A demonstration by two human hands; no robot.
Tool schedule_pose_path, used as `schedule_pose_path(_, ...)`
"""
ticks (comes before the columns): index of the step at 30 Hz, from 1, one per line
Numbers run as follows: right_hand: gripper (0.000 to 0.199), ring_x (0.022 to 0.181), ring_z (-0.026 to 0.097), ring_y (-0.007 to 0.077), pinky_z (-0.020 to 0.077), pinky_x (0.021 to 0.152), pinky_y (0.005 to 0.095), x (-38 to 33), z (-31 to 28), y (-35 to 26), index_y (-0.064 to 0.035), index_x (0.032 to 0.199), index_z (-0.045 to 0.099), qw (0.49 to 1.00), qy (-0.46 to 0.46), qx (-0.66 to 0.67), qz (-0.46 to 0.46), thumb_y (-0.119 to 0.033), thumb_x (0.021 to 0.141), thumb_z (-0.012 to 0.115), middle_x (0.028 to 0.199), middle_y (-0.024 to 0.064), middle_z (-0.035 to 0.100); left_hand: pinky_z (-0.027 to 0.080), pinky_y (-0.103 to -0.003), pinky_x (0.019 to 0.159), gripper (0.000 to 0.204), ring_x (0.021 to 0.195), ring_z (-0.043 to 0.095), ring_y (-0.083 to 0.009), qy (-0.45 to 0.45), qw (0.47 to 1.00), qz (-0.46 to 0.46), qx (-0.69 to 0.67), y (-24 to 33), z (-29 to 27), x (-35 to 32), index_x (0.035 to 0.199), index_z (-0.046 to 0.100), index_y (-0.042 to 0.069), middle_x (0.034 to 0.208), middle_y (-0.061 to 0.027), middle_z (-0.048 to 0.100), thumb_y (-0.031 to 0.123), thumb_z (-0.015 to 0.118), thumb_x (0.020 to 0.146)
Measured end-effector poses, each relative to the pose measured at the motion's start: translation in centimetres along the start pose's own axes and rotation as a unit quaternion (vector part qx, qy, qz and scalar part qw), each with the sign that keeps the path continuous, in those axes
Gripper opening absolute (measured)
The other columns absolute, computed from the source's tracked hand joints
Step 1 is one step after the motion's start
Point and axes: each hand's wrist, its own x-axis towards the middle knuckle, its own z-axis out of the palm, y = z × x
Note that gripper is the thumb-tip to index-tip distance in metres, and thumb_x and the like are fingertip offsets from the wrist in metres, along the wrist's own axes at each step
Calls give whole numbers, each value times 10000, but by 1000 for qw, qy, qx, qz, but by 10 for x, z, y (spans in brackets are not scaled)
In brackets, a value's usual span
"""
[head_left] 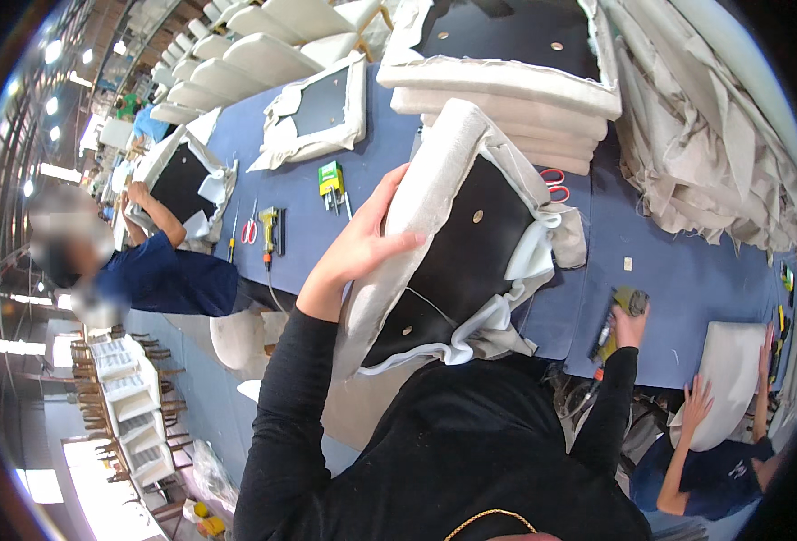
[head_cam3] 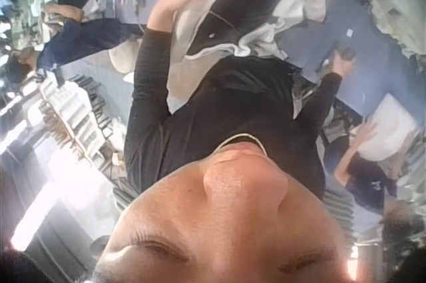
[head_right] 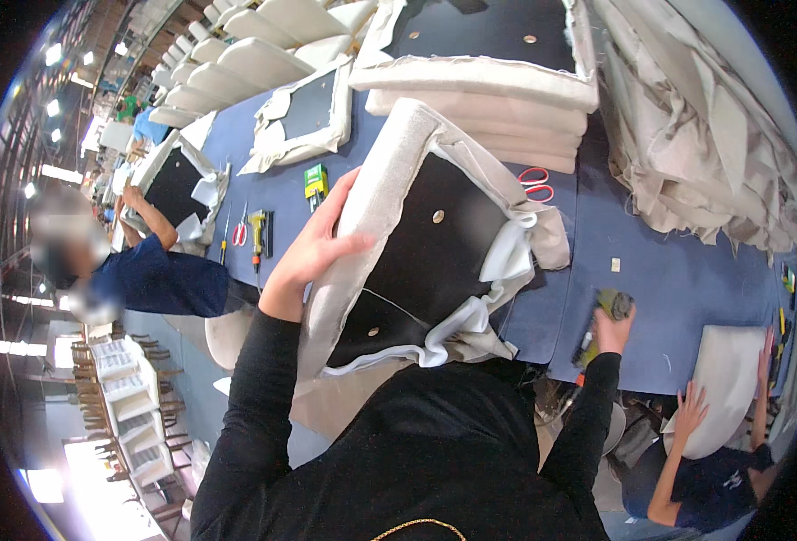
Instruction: The person is upholstering a chair seat by wrapping fabric around a foam cushion and securing it to the wooden base. They use a staple gun to attach the fabric, pulling it taut and folding the edges for a neat finish. The person works on multiple sides of the seat, ensuring the fabric is smooth and properly aligned before stapling.
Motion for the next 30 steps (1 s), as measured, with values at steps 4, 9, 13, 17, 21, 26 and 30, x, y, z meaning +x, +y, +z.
schedule_pose_path(4, 648, 669, 603, 72, 484, 544, 251, -126, 58, -140, -91, 1502, 618, 938, -265, 129, -183, -8, 896, 832, 1133, 35, 759, 430, -341, 1142, 648, 1339, 587, -222, 7, 979, -164, -121, 11, -4, 22, 1607, 457, 28, 1493, -119, 614, 428, 581, 1113)
schedule_pose_path(9, 503, 1138, 752, 165, 562, 1044, 341, -190, 116, -230, 5, 1374, 710, 831, -344, 121, -420, -23, 882, 809, 1242, 100, 803, 545, -325, 986, 728, 1166, 698, -169, 50, 947, -281, -147, -3, -6, 45, 1497, 668, 53, 1345, -112, 747, 641, 407, 1157)
schedule_pose_path(13, 527, 1148, 770, 230, 563, 1027, 341, -198, 148, -249, -14, 1364, 706, 804, -329, 82, -488, -10, 841, 775, 1231, 153, 794, 460, -394, 1156, 831, 1331, 662, -323, 60, 977, -195, 59, -2, -2, 32, 1518, 619, -33, 1423, -245, 706, 650, 301, 1167)
schedule_pose_path(17, 566, 1163, 776, 303, 566, 1023, 357, -204, 162, -246, -23, 1380, 696, 810, -280, 113, -503, -11, 817, 750, 1245, 188, 785, 458, -465, 1166, 698, 1357, 636, -438, 86, 983, -86, 136, -10, 6, 7, 1666, 438, 50, 1458, -300, 659, 541, 280, 1196)
schedule_pose_path(21, 603, 1187, 770, 308, 567, 1026, 365, -209, 157, -256, -25, 1403, 687, 801, -254, 66, -538, -19, 804, 753, 1278, 212, 774, 508, -520, 1103, 633, 1303, 632, -520, 118, 945, 52, 300, 21, 27, -22, 1745, 271, 129, 1462, -311, 620, 376, 434, 1186)
schedule_pose_path(26, 623, 1145, 782, 349, 583, 1001, 367, -210, 154, -258, -32, 1412, 685, 787, -333, 61, -515, -20, 794, 763, 1254, 196, 792, 490, -497, 1141, 808, 1396, 597, -476, 99, 941, -9, 324, 31, 31, -29, 1754, 282, 176, 1531, -272, 594, 252, 687, 1058)
schedule_pose_path(30, 675, 1136, 776, 370, 593, 1001, 378, -229, 145, -257, -68, 1439, 673, 782, -359, 31, -508, -20, 772, 767, 1267, 183, 784, 541, -474, 1077, 956, 1297, 683, -410, 97, 939, 77, 321, 26, 23, -29, 1759, 272, 205, 1469, -247, 646, 256, 799, 964)
